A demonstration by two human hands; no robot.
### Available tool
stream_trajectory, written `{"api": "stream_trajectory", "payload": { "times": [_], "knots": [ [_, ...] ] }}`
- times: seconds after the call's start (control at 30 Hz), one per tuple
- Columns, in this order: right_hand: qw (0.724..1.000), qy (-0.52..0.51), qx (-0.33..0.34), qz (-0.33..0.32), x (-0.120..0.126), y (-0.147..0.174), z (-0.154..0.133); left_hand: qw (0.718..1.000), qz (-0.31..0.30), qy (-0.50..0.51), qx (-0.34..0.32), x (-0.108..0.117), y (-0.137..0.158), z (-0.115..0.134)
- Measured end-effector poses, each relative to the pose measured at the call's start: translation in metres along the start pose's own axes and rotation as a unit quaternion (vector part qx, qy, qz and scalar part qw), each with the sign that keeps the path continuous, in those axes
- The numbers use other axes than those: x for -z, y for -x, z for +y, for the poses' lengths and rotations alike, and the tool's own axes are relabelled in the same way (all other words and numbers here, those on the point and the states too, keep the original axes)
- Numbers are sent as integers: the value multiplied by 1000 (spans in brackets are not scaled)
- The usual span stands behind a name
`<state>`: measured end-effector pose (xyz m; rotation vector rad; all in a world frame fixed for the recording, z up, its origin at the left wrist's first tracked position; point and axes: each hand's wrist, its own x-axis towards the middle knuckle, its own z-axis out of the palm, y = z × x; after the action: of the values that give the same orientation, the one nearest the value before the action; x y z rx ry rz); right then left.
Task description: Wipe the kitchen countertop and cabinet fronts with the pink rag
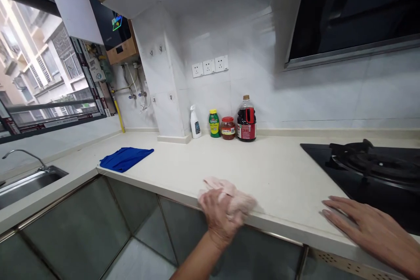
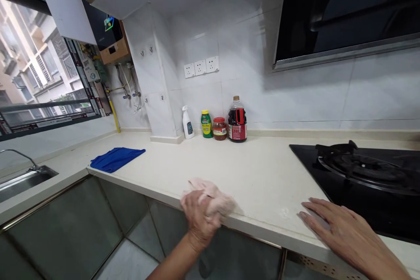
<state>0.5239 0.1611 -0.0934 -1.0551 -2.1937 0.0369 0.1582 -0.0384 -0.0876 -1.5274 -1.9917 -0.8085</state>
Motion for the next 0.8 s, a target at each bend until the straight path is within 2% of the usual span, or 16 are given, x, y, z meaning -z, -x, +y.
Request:
{"api": "stream_trajectory", "payload": {
  "times": [0.07,0.13,0.2,0.27,0.37,0.43,0.53,0.67,0.8],
  "knots": [
    [999,4,-2,-36,1,1,4,995,-73,24,-57,-9,4,41],
    [999,9,-7,-50,1,1,7,986,-120,50,-104,-15,4,66],
    [999,11,-7,-52,1,2,11,976,-148,64,-145,-17,2,74],
    [999,10,-3,-53,1,3,13,964,-166,68,-198,-15,0,62],
    [998,7,1,-66,4,5,13,943,-179,62,-272,-8,-2,20],
    [997,9,-2,-72,6,6,11,943,-175,48,-279,-1,-4,-18],
    [998,21,0,-66,7,7,8,958,-166,16,-234,15,-11,-83],
    [998,31,6,-53,8,7,0,973,-139,-41,-180,53,-26,-168],
    [998,39,-3,-46,15,6,-17,976,-108,-89,-167,90,-41,-232]
  ]
}}
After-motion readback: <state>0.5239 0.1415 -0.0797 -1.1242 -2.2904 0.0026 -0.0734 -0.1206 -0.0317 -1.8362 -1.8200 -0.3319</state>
